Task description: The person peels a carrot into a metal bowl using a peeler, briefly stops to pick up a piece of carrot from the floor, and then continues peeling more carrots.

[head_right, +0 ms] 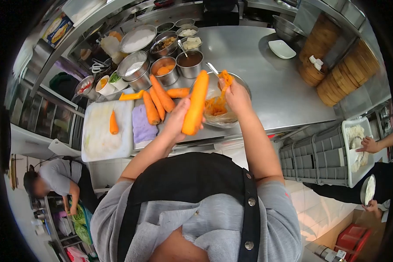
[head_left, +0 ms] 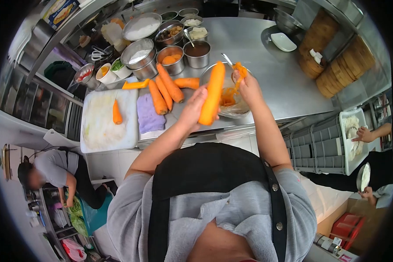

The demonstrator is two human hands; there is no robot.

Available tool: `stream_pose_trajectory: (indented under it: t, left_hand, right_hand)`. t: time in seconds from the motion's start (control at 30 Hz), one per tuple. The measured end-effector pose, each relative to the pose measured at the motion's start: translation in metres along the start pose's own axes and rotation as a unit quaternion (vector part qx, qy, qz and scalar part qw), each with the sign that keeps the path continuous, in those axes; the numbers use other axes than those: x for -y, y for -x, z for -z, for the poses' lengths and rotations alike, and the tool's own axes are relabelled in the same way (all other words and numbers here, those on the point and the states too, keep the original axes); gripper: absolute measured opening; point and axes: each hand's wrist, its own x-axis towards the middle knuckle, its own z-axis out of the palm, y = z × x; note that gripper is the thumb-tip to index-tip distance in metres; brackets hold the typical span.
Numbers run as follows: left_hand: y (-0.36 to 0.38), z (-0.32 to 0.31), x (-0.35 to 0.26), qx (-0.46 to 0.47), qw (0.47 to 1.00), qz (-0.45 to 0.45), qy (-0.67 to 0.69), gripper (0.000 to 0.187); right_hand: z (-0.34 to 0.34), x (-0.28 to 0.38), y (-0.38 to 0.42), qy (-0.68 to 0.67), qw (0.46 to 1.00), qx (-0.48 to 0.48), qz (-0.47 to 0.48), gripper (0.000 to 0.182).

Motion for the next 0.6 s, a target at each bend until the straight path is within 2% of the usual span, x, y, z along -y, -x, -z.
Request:
stream_pose_trajectory:
  t: [0.03,0.13,0.27,0.37,0.5,0.6]
  left_hand:
    - [-0.007,0.006,-0.003,0.005,0.999,-0.027,0.04,0.039]
    - [-0.036,0.015,-0.016,-0.063,0.99,-0.031,0.118,0.037]
    - [-0.074,0.016,-0.027,-0.123,0.984,-0.01,0.13,0.043]
    - [-0.103,0.027,-0.018,-0.124,0.983,-0.025,0.135,0.041]
    - [-0.109,0.008,-0.021,-0.175,0.977,0.002,0.118,0.039]
    - [-0.111,-0.001,-0.019,-0.195,0.974,0.01,0.114,0.04]
  right_hand:
    - [0.0,0.003,0.003,0.003,1.0,-0.008,0.0,0.045]
    - [-0.003,0.01,0.018,0.017,1.0,-0.007,0.001,0.045]
    - [0.0,0.018,0.034,0.062,0.997,0.005,0.037,0.04]
    - [0.002,0.024,0.041,0.117,0.991,0.001,0.063,0.032]
    - [0.005,0.026,0.045,0.181,0.976,0.0,0.123,0.024]
    - [0.004,0.029,0.048,0.213,0.969,-0.008,0.124,0.021]
